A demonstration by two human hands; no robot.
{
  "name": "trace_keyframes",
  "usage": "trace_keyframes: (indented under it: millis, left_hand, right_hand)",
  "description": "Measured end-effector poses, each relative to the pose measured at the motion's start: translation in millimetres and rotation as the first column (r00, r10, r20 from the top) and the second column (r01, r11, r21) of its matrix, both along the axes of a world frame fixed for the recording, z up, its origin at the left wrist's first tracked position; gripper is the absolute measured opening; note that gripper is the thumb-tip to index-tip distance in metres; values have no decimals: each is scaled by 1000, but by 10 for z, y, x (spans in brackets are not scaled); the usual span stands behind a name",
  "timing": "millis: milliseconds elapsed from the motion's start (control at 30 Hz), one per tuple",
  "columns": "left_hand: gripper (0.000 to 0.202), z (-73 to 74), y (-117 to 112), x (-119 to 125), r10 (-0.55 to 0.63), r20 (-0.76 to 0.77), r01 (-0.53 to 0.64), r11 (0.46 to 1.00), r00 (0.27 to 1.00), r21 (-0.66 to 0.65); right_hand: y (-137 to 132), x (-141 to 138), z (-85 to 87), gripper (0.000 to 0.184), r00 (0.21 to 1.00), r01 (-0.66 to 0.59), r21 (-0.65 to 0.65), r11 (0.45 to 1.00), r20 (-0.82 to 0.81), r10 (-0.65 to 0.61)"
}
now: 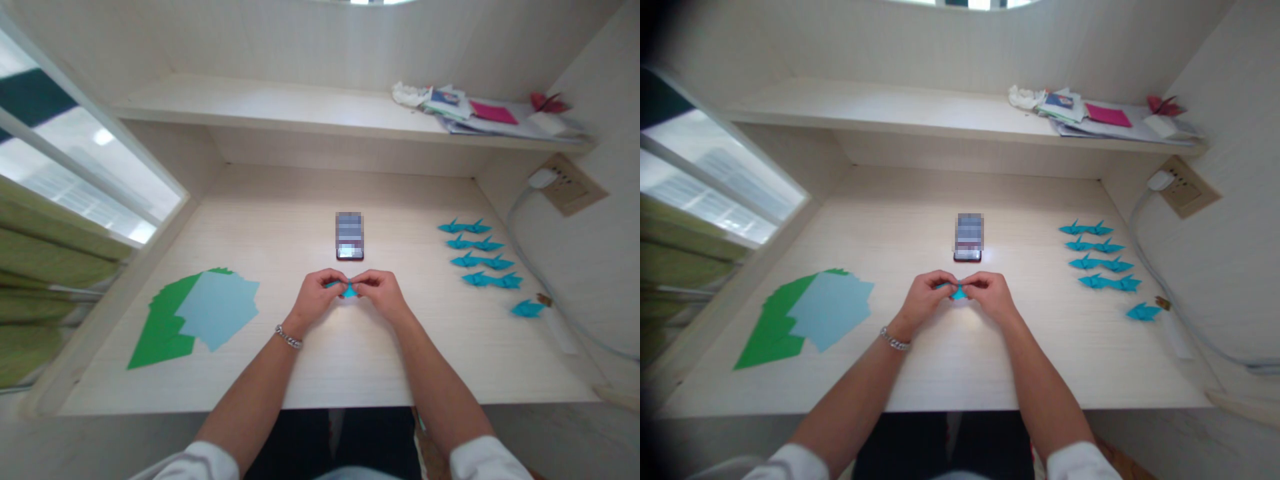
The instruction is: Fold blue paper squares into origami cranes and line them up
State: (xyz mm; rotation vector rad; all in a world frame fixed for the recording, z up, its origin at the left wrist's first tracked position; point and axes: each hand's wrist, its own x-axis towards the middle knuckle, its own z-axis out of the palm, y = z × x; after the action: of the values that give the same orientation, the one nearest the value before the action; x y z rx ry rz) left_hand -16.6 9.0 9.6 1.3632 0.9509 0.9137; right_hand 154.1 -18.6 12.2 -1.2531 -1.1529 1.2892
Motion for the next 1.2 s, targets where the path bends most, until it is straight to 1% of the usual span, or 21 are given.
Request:
trace_keyframes:
  millis: [133,300,400,600,800,967,1200]
  left_hand:
    - [12,-2,2,-6,-7,-18,7,1000,1000,12]
    - [13,-26,-4,-6,-1,-49,3,999,999,43]
    - [12,-44,-2,-1,-4,-48,6,999,999,39]
    - [8,-68,3,27,38,-32,-37,999,999,20]
    - [9,-44,-12,21,20,-24,-19,1000,1000,20]
    - [13,-47,-10,12,6,-25,-6,1000,1000,-9]
    - [13,-57,-10,15,-1,29,3,998,1000,-65]
  right_hand:
    - [6,0,-5,22,1000,-27,-2,1000,-9,27]
    - [18,7,-33,16,999,-21,4,1000,50,20]
    - [17,5,-34,18,999,-23,-18,1000,27,23]
    - [10,-11,-46,20,1000,0,-32,999,15,0]
    - [8,-16,-71,23,997,-19,-97,995,-82,11]
    - [16,-15,-85,27,999,6,-108,994,-52,-12]
    - [24,-15,-80,25,999,28,-91,995,-19,-30]
